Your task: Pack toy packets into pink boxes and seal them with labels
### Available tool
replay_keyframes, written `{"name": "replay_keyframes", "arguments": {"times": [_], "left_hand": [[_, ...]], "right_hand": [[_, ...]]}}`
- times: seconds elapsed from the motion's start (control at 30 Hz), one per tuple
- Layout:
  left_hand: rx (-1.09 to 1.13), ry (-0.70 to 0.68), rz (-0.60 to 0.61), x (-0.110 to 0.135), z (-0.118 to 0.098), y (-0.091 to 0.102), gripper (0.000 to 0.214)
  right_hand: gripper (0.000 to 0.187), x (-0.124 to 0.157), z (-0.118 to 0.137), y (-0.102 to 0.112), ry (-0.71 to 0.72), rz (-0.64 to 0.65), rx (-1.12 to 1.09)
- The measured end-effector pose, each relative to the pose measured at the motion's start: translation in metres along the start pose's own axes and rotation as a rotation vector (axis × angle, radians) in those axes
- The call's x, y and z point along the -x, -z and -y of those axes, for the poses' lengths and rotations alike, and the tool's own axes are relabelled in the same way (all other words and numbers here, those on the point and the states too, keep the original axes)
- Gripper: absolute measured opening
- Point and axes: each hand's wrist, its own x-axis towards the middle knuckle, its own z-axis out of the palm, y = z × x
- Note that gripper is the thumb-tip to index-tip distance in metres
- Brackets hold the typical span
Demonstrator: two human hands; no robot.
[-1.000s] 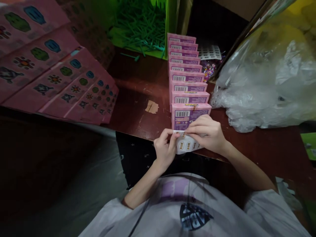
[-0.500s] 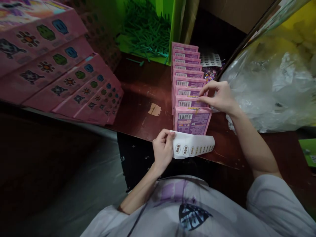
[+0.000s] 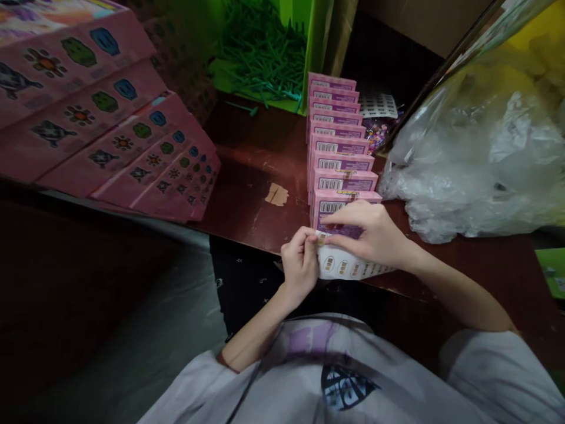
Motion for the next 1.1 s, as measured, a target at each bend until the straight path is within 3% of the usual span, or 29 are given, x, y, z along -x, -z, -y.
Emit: {"name": "replay_keyframes", "arguments": {"times": [0.13, 0.27, 0.4, 0.5, 0.63, 0.73, 0.83, 1.0, 1.03, 1.1], "left_hand": [[-0.111, -0.113, 0.002, 0.003, 0.0, -0.007, 0.047], [-0.125, -0.121, 0.005, 0.004, 0.003, -0.01, 0.04], [0.024, 0.072, 0.009, -0.002, -0.002, -0.012, 0.042], [0.161, 0.233, 0.027, -0.007, -0.004, -0.013, 0.043], [0.156, 0.279, 0.017, -0.004, 0.002, -0.015, 0.044], [0.119, 0.245, 0.064, 0.005, 0.006, -0.016, 0.045], [0.119, 0.247, 0.078, 0.01, 0.007, -0.015, 0.047], [0.18, 0.32, 0.076, 0.008, 0.008, -0.011, 0.046], [0.19, 0.332, 0.078, 0.008, 0.009, -0.01, 0.046], [0.194, 0.331, 0.076, 0.008, 0.01, -0.009, 0.047]], "right_hand": [[0.009, 0.007, -0.002, -0.011, -0.037, -0.026, -0.041], [0.013, 0.011, -0.006, -0.015, -0.042, -0.035, -0.01], [0.018, 0.01, 0.001, -0.016, 0.094, -0.049, 0.135], [0.019, -0.005, -0.003, 0.001, 0.019, -0.087, 0.104], [0.007, -0.043, -0.045, 0.039, -0.195, -0.248, 0.204], [0.01, -0.067, -0.086, 0.055, -0.235, -0.135, 0.209], [0.01, -0.078, -0.114, 0.055, -0.243, -0.03, 0.184], [0.008, -0.079, -0.133, 0.041, -0.21, 0.03, 0.307], [0.012, -0.078, -0.135, 0.039, -0.196, 0.037, 0.346], [0.037, -0.077, -0.134, 0.04, -0.166, 0.035, 0.428]]}}
